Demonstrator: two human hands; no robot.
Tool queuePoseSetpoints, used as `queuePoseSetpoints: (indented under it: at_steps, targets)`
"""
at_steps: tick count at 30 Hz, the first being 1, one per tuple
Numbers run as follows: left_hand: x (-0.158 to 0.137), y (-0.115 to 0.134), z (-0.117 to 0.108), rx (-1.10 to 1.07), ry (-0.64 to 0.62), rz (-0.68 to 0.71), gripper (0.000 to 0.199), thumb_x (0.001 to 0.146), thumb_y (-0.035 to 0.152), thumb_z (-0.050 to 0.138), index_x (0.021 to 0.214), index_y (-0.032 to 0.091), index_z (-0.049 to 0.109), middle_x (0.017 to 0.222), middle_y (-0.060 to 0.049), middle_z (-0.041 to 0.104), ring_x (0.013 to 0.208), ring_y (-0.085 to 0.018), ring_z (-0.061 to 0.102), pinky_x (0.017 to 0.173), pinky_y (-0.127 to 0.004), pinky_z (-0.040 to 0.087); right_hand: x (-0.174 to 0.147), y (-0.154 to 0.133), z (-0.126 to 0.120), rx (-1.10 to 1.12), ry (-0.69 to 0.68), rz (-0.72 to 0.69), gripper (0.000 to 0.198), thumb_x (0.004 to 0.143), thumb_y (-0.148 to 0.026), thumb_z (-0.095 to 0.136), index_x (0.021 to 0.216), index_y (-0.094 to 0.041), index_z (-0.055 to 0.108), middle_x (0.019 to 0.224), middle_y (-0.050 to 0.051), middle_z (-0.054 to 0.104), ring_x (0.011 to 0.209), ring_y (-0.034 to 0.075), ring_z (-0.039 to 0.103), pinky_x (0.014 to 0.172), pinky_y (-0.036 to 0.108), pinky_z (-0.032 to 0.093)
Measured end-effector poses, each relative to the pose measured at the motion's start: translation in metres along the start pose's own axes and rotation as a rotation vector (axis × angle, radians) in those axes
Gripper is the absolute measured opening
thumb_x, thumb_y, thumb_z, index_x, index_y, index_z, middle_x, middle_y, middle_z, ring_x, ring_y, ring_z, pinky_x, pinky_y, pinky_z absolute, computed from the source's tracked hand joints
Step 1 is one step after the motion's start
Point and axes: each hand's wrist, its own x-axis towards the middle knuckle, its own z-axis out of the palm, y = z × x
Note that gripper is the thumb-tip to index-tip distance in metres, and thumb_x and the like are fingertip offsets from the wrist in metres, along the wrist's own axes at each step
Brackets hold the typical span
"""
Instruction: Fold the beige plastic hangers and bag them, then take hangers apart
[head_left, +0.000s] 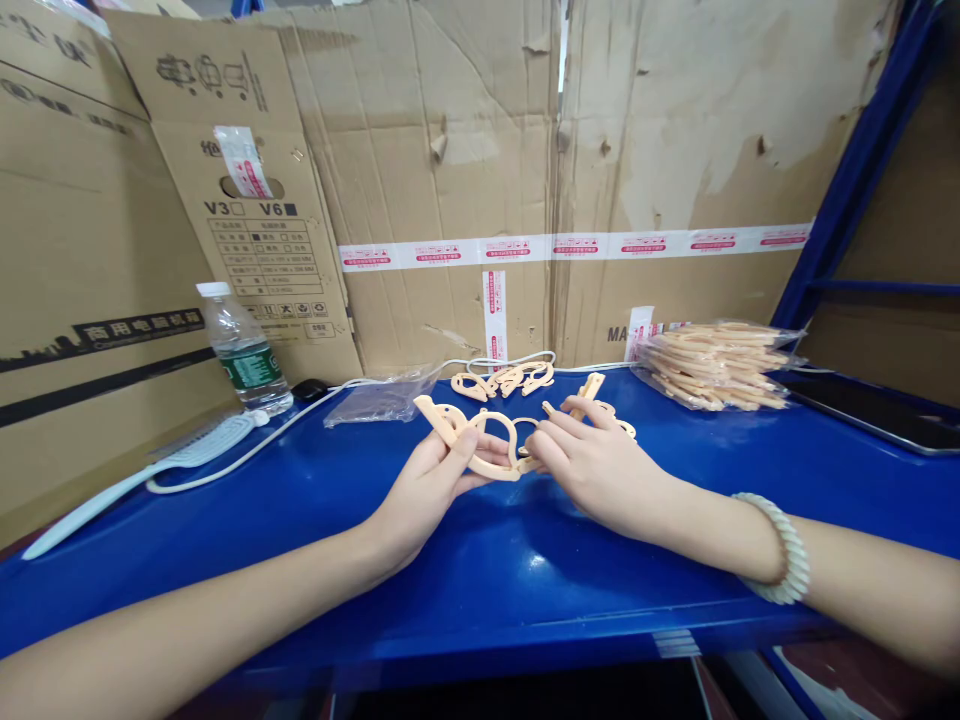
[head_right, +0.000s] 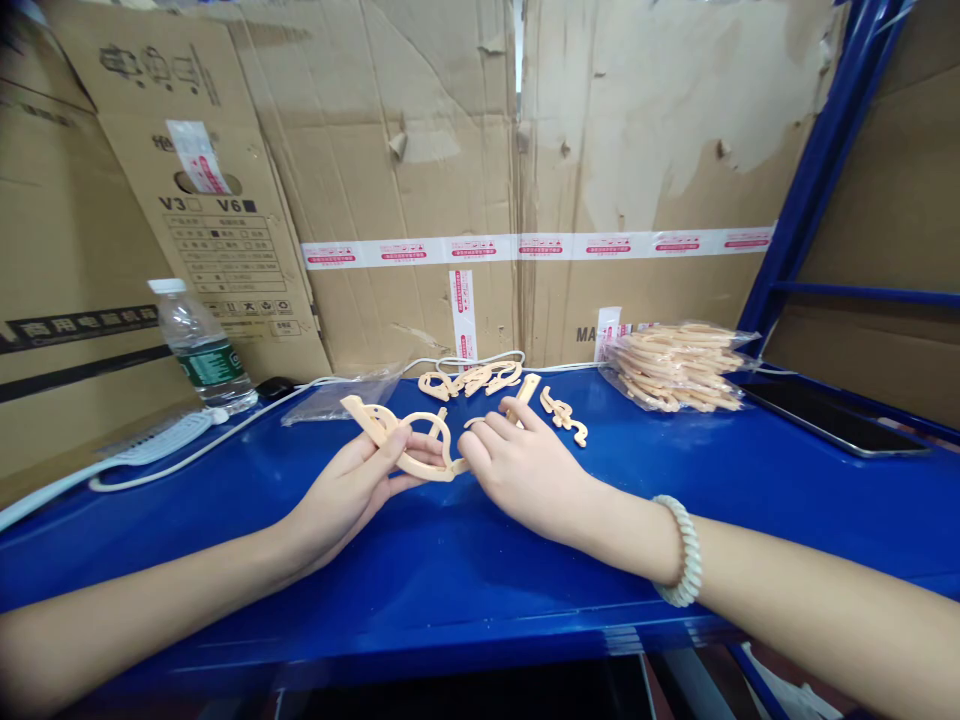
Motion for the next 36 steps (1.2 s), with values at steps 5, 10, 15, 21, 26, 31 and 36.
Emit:
queuePoseSetpoints:
  at_steps: [5,10,15,21,26,31,36]
  targets:
    - [0.001,-0.002,-0.001,0.004,-0.023,0.001,0.038,0.091,0.046,0.055,0.089,0.01,0.068,0.093,-0.012,0.072,0.093,-0.024,0.069,0.088,-0.038,0.054,-0.002,0.001,0.001,0.071,-0.139,-0.016,0.018,0.088,-0.008,0.042,0.082,-0.016,0.057,0.069,0.002,0.061,0.065,0.019,0.051,0.079,0.037,0.031]
    - [0.002,-0.001,-0.003,-0.063,0.006,-0.06,0.035,0.091,0.041,0.055,0.079,0.011,0.068,0.083,-0.011,0.073,0.081,-0.023,0.07,0.08,-0.037,0.056,-0.002,0.003,-0.005,0.074,-0.081,-0.114,0.018,0.091,-0.01,0.04,0.09,-0.016,0.058,0.072,0.002,0.061,0.071,0.02,0.049,0.078,0.038,0.029]
    - [0.0,0.005,-0.001,-0.101,0.01,-0.072,0.035,0.093,0.035,0.052,0.075,0.01,0.068,0.078,-0.01,0.073,0.075,-0.021,0.071,0.074,-0.033,0.058,-0.001,0.006,-0.007,0.061,0.025,-0.181,0.023,0.092,-0.008,0.036,0.088,-0.015,0.058,0.068,0.002,0.058,0.07,0.019,0.046,0.078,0.037,0.031]
    - [0.005,0.008,-0.004,-0.234,0.202,-0.188,0.029,0.096,0.019,0.044,0.073,0.012,0.06,0.071,-0.007,0.071,0.064,-0.018,0.071,0.063,-0.03,0.058,0.001,0.02,-0.008,0.028,0.164,-0.197,0.021,0.094,-0.007,0.041,0.083,-0.02,0.053,0.072,0.0,0.064,0.067,0.015,0.049,0.076,0.034,0.034]
    - [0.006,0.004,-0.008,-0.238,0.174,-0.192,0.028,0.096,0.022,0.046,0.075,0.011,0.061,0.072,-0.009,0.071,0.069,-0.02,0.072,0.068,-0.033,0.059,-0.008,0.064,-0.006,0.355,0.064,0.187,0.011,0.092,-0.013,0.046,0.102,-0.018,0.051,0.085,0.004,0.068,0.076,0.017,0.057,0.075,0.032,0.041]
    - [0.005,0.003,-0.005,-0.197,0.153,-0.165,0.028,0.095,0.023,0.047,0.074,0.011,0.06,0.071,-0.007,0.069,0.067,-0.018,0.07,0.067,-0.033,0.058,-0.019,0.103,0.0,0.449,-0.224,0.108,0.011,0.09,-0.016,0.05,0.092,-0.018,0.06,0.097,0.008,0.065,0.097,0.022,0.058,0.089,0.041,0.041]
    - [0.006,0.006,-0.003,-0.175,0.19,-0.187,0.027,0.096,0.023,0.045,0.075,0.011,0.058,0.073,-0.007,0.068,0.068,-0.019,0.07,0.067,-0.033,0.058,-0.017,0.093,0.002,0.583,-0.347,0.055,0.022,0.089,-0.007,0.046,0.087,-0.017,0.067,0.091,0.007,0.064,0.088,0.018,0.059,0.078,0.032,0.046]
